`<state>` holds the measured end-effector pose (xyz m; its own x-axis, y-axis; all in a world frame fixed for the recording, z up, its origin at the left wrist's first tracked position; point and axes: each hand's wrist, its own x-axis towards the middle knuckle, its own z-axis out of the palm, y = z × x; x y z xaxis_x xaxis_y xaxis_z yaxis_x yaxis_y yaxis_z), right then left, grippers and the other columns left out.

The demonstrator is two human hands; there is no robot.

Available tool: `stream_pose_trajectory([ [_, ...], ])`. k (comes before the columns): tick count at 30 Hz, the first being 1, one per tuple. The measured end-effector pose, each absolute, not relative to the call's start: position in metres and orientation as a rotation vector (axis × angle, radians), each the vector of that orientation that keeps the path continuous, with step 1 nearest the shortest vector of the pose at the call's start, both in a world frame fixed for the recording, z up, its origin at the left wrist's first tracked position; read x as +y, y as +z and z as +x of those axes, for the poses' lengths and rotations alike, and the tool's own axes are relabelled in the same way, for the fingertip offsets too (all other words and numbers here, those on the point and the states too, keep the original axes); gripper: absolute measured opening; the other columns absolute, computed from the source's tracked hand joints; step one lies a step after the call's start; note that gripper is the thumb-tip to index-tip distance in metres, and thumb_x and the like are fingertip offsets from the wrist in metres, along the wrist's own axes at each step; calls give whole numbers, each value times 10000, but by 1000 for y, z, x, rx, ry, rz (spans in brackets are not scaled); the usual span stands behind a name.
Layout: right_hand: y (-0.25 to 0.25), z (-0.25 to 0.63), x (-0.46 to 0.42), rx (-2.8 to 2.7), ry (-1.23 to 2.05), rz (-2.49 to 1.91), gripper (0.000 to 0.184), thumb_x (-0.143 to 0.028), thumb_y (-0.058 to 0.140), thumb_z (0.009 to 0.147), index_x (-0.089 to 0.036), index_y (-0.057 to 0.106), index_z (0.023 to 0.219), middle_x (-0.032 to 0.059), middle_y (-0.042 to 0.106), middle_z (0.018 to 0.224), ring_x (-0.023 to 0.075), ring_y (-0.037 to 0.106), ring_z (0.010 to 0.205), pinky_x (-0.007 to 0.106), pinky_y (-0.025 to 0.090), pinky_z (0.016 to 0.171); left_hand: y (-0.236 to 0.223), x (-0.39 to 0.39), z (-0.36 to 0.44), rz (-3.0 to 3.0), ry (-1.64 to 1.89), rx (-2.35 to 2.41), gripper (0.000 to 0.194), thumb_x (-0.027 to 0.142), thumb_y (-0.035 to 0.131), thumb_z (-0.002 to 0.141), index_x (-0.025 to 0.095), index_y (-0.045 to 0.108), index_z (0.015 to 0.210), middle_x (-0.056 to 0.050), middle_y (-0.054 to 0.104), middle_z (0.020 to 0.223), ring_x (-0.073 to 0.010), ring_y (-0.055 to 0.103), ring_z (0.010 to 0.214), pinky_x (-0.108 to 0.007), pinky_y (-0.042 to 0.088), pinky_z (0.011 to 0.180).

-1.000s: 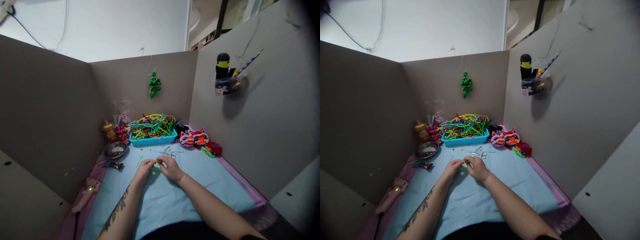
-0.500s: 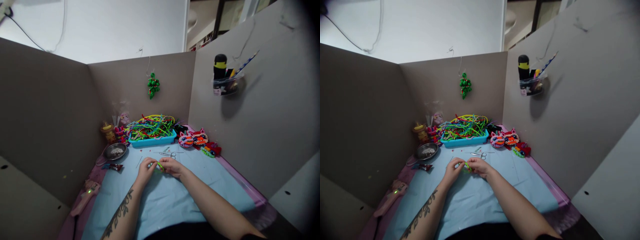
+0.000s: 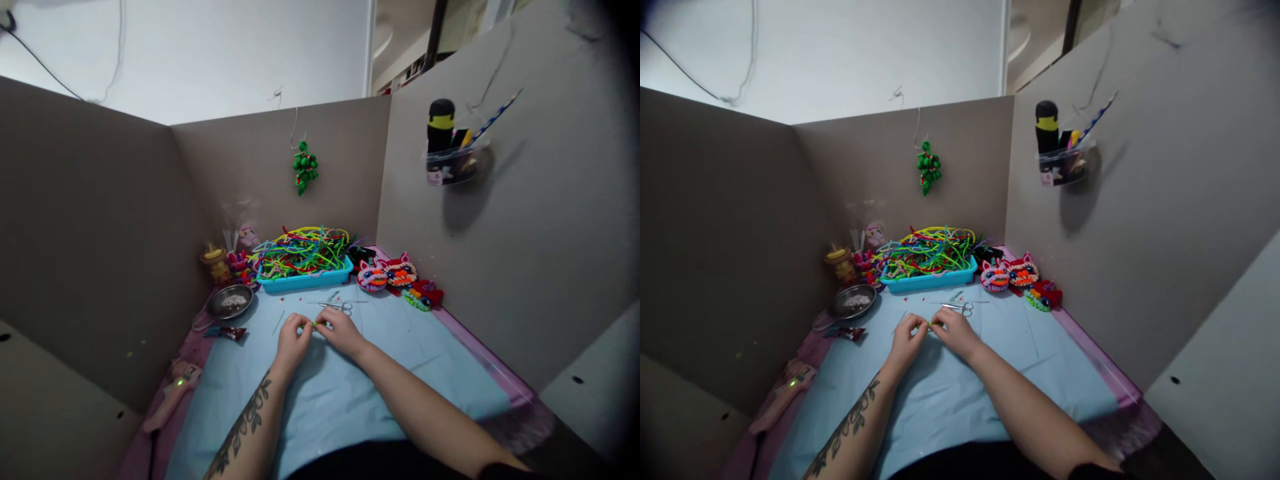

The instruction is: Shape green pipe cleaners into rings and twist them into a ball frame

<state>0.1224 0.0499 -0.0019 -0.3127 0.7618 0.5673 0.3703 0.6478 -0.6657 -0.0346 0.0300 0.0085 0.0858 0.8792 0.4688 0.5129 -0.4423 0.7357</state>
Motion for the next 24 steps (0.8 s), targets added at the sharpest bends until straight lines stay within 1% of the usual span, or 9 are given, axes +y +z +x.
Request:
stream_pose_trajectory([
  [3, -5, 122, 49, -1989, 391, -897, 82, -146, 526, 796, -195, 589, 779, 23, 564, 762, 156, 521, 767, 267, 389, 703, 5, 33, -34, 1847, 1283, 1392, 156, 271, 511, 744, 177, 551, 626, -3, 534, 639, -147, 499, 656, -245, 366, 625],
  [7, -10, 122, 52, -2040, 265, -924, 112, -136, 485, 823, -202, 575, 818, 32, 560, 793, 160, 528, 792, 259, 396, 717, 6, 34, -32, 1666, 1266, 1369, 177, 315, 556, 699, 169, 559, 599, 8, 523, 586, -138, 473, 605, -238, 348, 583],
  [9, -11, 121, 52, -2065, 174, -966, 125, -132, 467, 828, -201, 570, 815, 39, 556, 801, 160, 525, 760, 255, 391, 690, 7, 33, -30, 1549, 1243, 1316, 182, 328, 570, 674, 166, 564, 591, 14, 516, 557, -131, 460, 578, -236, 342, 567],
  [12, -11, 118, 50, -2099, 38, -1034, 139, -117, 457, 814, -187, 562, 755, 48, 550, 781, 151, 505, 668, 247, 370, 629, 8, 32, -28, 1382, 1224, 1259, 188, 330, 577, 650, 159, 565, 574, 18, 507, 532, -120, 448, 553, -232, 334, 559],
  [15, -9, 116, 47, -2061, 25, -1076, 138, -123, 465, 803, -181, 559, 720, 51, 555, 770, 139, 493, 637, 240, 357, 613, 8, 32, -26, 1305, 1220, 1243, 214, 359, 601, 633, 154, 576, 575, 18, 506, 531, -112, 442, 540, -230, 328, 548],
  [17, -9, 117, 47, -1978, 146, -1074, 113, -142, 482, 798, -189, 571, 746, 42, 567, 775, 139, 507, 670, 240, 368, 637, 8, 32, -26, 1291, 1222, 1241, 255, 400, 619, 624, 153, 580, 578, 18, 504, 531, -110, 437, 533, -228, 324, 535],
  [20, -10, 119, 52, -1769, 529, -1039, 52, -214, 548, 769, -201, 589, 799, 14, 594, 745, 143, 537, 695, 256, 404, 654, 8, 34, -29, 1282, 1224, 1254, 306, 451, 625, 630, 149, 589, 598, 14, 512, 545, -104, 430, 528, -218, 309, 509],
  [22, -11, 119, 56, -1573, 847, -991, 138, -278, 603, 726, -192, 593, 833, 8, 615, 735, 147, 564, 690, 272, 434, 651, 7, 36, -32, 1280, 1206, 1247, 318, 463, 621, 645, 146, 608, 653, 11, 528, 573, -101, 433, 531, -209, 299, 494],
  [24, -12, 119, 60, -1390, 1095, -929, 229, -319, 642, 679, -175, 596, 850, 13, 626, 729, 151, 584, 674, 288, 454, 646, 4, 38, -34, 1294, 1186, 1218, 311, 453, 621, 660, 147, 620, 711, 8, 549, 610, -104, 451, 553, -204, 306, 499],
])
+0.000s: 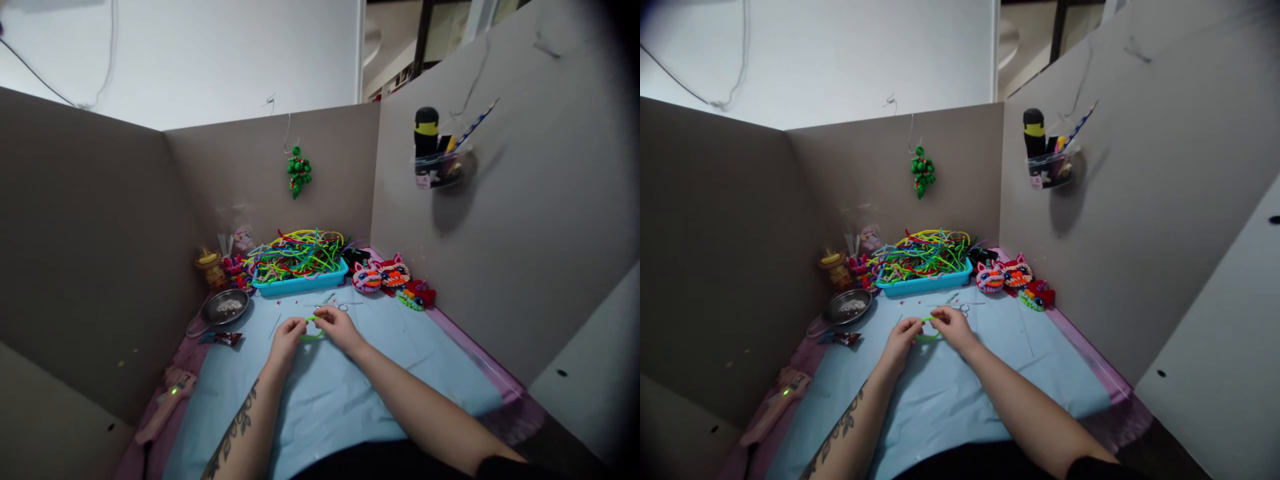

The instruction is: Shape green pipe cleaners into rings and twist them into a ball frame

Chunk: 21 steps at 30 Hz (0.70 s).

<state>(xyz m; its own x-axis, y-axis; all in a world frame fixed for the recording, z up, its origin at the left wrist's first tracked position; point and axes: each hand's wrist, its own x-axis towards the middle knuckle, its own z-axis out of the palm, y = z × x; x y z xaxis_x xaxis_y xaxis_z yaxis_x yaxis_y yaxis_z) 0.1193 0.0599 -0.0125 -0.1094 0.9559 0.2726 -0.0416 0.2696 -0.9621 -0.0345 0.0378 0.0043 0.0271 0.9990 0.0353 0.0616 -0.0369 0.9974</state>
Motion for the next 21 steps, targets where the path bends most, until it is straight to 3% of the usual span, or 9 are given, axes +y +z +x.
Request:
stream_pose_trajectory([
  [6, -11, 117, 61, -1252, 1189, -907, 230, -340, 680, 628, -167, 637, 774, -9, 606, 624, 115, 527, 551, 258, 420, 553, 1, 40, -34, 1422, 1252, 1185, 286, 421, 637, 664, 148, 638, 750, -13, 605, 678, -136, 515, 650, -234, 390, 622],
  [14, -6, 117, 57, -1258, 1265, -894, 261, -383, 685, 621, -172, 638, 767, -22, 588, 613, 99, 489, 522, 236, 383, 509, 5, 36, -32, 1634, 1262, 1236, 233, 395, 582, 726, 166, 624, 707, -12, 593, 637, -143, 524, 620, -239, 394, 602],
  [21, -4, 118, 56, -1264, 1389, -917, 272, -412, 675, 638, -154, 589, 636, -44, 501, 498, 66, 377, 445, 205, 264, 447, 15, 26, -33, 2021, 1336, 1259, 136, 287, 547, 775, 200, 636, 719, -39, 605, 719, -163, 536, 702, -263, 398, 687],
])
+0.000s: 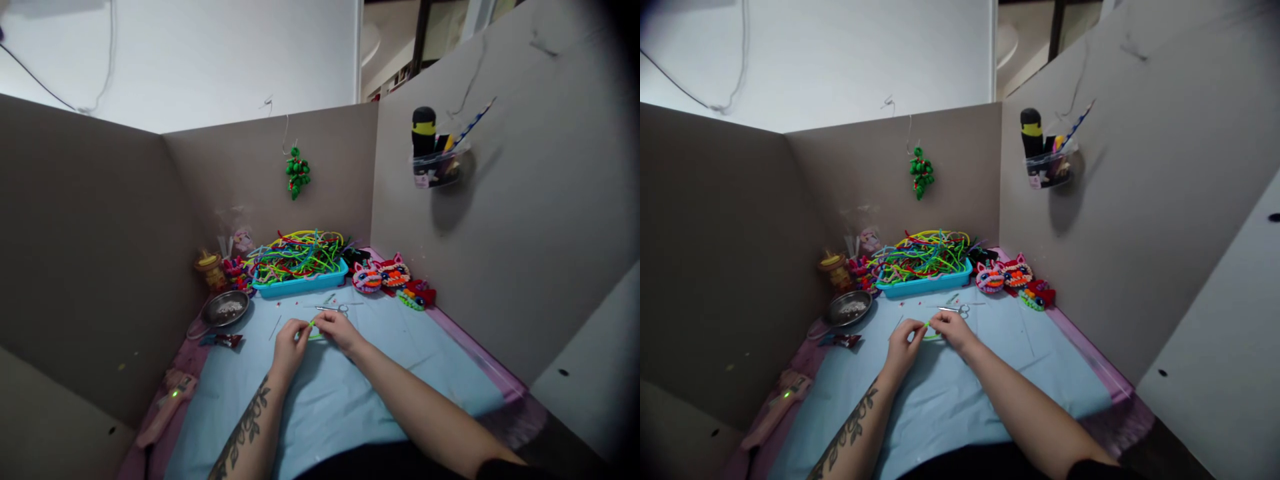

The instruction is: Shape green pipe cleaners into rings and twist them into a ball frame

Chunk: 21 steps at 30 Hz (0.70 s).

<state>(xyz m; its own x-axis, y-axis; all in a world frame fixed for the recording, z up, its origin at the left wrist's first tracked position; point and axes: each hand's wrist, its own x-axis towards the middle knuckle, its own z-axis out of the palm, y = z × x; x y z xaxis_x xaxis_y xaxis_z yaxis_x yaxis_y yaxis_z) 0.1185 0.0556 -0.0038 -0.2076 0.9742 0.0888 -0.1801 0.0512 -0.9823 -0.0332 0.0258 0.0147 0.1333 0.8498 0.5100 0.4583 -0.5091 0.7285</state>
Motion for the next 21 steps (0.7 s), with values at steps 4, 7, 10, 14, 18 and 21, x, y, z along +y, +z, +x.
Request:
stream_pose_trajectory([
  [4, -1, 119, 55, -1248, 1399, -866, 218, -354, 683, 619, -150, 617, 656, -46, 491, 520, 66, 361, 459, 206, 250, 456, 17, 24, -32, 2099, 1311, 1226, 128, 269, 535, 789, 209, 640, 745, -45, 617, 736, -169, 547, 720, -269, 401, 697],
  [7, 1, 121, 54, -1280, 1383, -847, 186, -330, 668, 630, -154, 640, 681, -39, 507, 553, 64, 346, 459, 208, 248, 460, 16, 25, -32, 2109, 1295, 1221, 142, 277, 529, 794, 208, 648, 759, -50, 628, 748, -171, 556, 729, -273, 406, 704],
  [10, 1, 122, 55, -1359, 1300, -799, 135, -287, 643, 658, -161, 668, 701, -6, 567, 680, 92, 449, 556, 221, 338, 530, 13, 27, -32, 2049, 1293, 1238, 159, 299, 540, 784, 204, 663, 749, -49, 640, 747, -171, 563, 727, -275, 407, 710],
  [14, -4, 122, 57, -1465, 1194, -743, 99, -203, 607, 683, -172, 688, 729, 15, 584, 786, 138, 542, 752, 257, 406, 709, 9, 32, -33, 1784, 1234, 1278, 205, 348, 582, 737, 167, 677, 735, -50, 659, 736, -175, 565, 710, -272, 406, 678],
  [18, -6, 122, 58, -1552, 1130, -765, 114, -174, 584, 698, -178, 685, 750, 10, 584, 750, 133, 541, 712, 251, 418, 676, 7, 35, -35, 1454, 1177, 1190, 257, 390, 622, 674, 136, 656, 658, -20, 617, 603, -144, 520, 604, -245, 375, 599],
  [21, -2, 124, 56, -1651, 1006, -760, 122, -160, 574, 720, -183, 691, 748, 14, 585, 719, 134, 549, 694, 248, 425, 652, 9, 36, -36, 1360, 1163, 1117, 239, 371, 647, 639, 133, 642, 616, -7, 582, 555, -119, 475, 560, -232, 350, 582],
])
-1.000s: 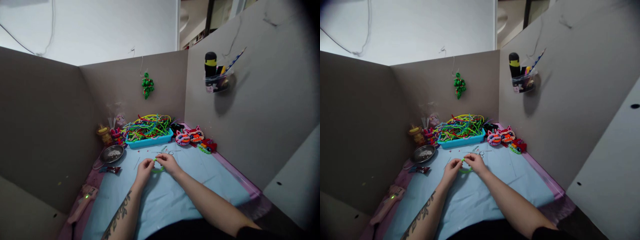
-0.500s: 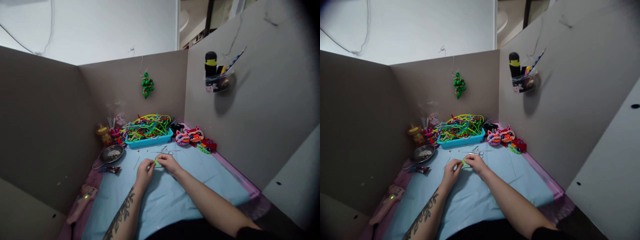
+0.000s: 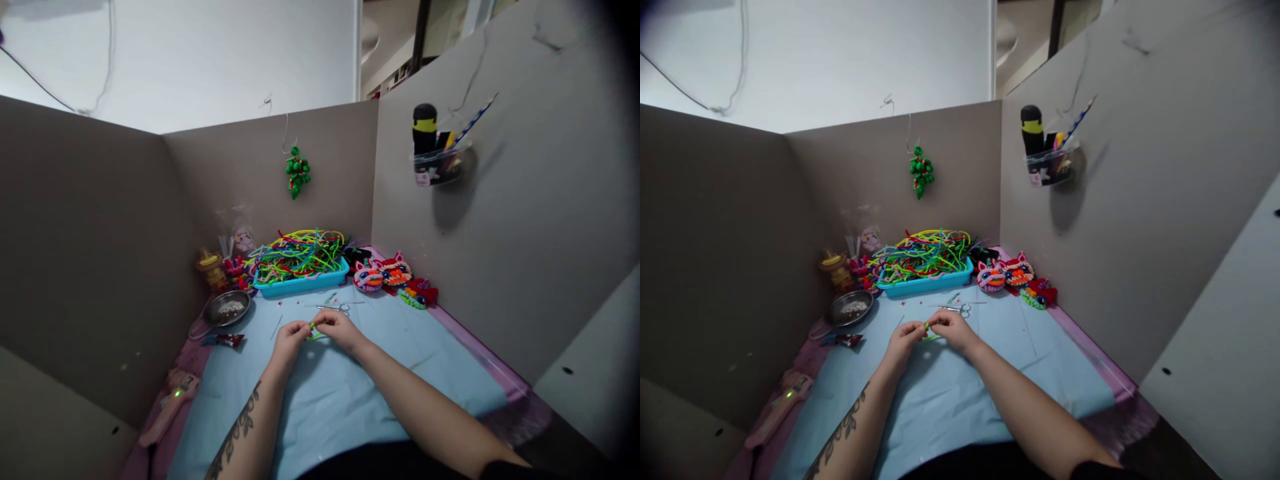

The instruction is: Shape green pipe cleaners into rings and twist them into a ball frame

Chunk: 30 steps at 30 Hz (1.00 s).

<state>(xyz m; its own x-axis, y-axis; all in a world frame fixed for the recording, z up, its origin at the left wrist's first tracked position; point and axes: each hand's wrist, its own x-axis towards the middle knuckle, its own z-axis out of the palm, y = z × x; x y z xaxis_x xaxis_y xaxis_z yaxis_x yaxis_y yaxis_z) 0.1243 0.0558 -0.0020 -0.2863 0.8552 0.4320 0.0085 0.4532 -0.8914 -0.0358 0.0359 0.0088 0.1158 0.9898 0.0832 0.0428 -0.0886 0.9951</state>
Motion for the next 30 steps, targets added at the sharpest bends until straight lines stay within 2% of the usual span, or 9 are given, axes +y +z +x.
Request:
stream_pose_trajectory([
  [3, 1, 128, 53, -1782, 754, -714, 187, -133, 540, 752, -204, 702, 814, 28, 592, 759, 136, 565, 715, 254, 442, 665, 10, 36, -37, 1335, 1144, 1097, 229, 360, 652, 628, 133, 635, 597, -9, 567, 548, -110, 448, 541, -226, 332, 561],
  [7, 1, 130, 47, -2017, 424, -649, 333, -90, 480, 776, -250, 667, 1001, 48, 611, 864, 146, 572, 777, 270, 457, 706, 6, 38, -41, 1273, 1149, 1085, 230, 352, 644, 625, 134, 608, 561, -1, 523, 515, -103, 425, 513, -223, 309, 527],
  [10, 2, 128, 43, -2088, 342, -634, 326, -120, 485, 792, -250, 649, 1042, 61, 617, 904, 158, 573, 808, 285, 456, 723, 5, 39, -43, 1231, 1137, 1055, 220, 330, 637, 628, 131, 586, 548, 9, 499, 502, -94, 417, 499, -222, 304, 514],
  [13, 4, 125, 43, -1942, 483, -681, 183, -213, 523, 804, -209, 685, 889, 61, 616, 840, 154, 567, 764, 276, 450, 682, 6, 38, -41, 1309, 1152, 1097, 200, 325, 618, 652, 133, 597, 601, 12, 526, 534, -99, 443, 524, -221, 327, 533],
  [16, 3, 123, 49, -1729, 776, -779, 181, -304, 572, 780, -172, 649, 683, 32, 589, 688, 133, 534, 648, 249, 417, 586, 9, 36, -37, 1553, 1175, 1194, 199, 333, 591, 692, 142, 601, 636, 4, 565, 581, -122, 490, 577, -230, 362, 566],
  [20, -4, 122, 56, -1537, 1238, -798, 250, -381, 685, 659, -162, 564, 668, -26, 537, 590, 99, 477, 548, 227, 376, 540, 11, 31, -35, 1923, 1220, 1277, 175, 292, 526, 771, 161, 623, 708, -25, 621, 706, -152, 548, 696, -256, 406, 657],
  [22, -6, 121, 57, -1509, 1349, -783, 283, -380, 711, 624, -163, 540, 685, -38, 529, 599, 91, 467, 547, 220, 367, 546, 11, 29, -36, 2065, 1244, 1283, 167, 261, 502, 797, 171, 627, 732, -32, 628, 739, -154, 555, 725, -265, 411, 692],
  [26, -7, 120, 58, -1584, 1326, -829, 253, -329, 705, 629, -161, 529, 697, -49, 508, 603, 82, 444, 544, 209, 343, 538, 9, 27, -37, 2219, 1245, 1341, 139, 233, 510, 804, 183, 632, 762, -34, 633, 742, -158, 554, 732, -275, 406, 704],
  [30, -8, 121, 57, -1736, 1079, -989, 146, -259, 659, 682, -159, 553, 675, -43, 510, 588, 93, 446, 550, 210, 338, 533, 7, 29, -37, 2260, 1191, 1404, 159, 251, 502, 813, 187, 631, 747, -30, 629, 723, -159, 549, 721, -273, 392, 695],
])
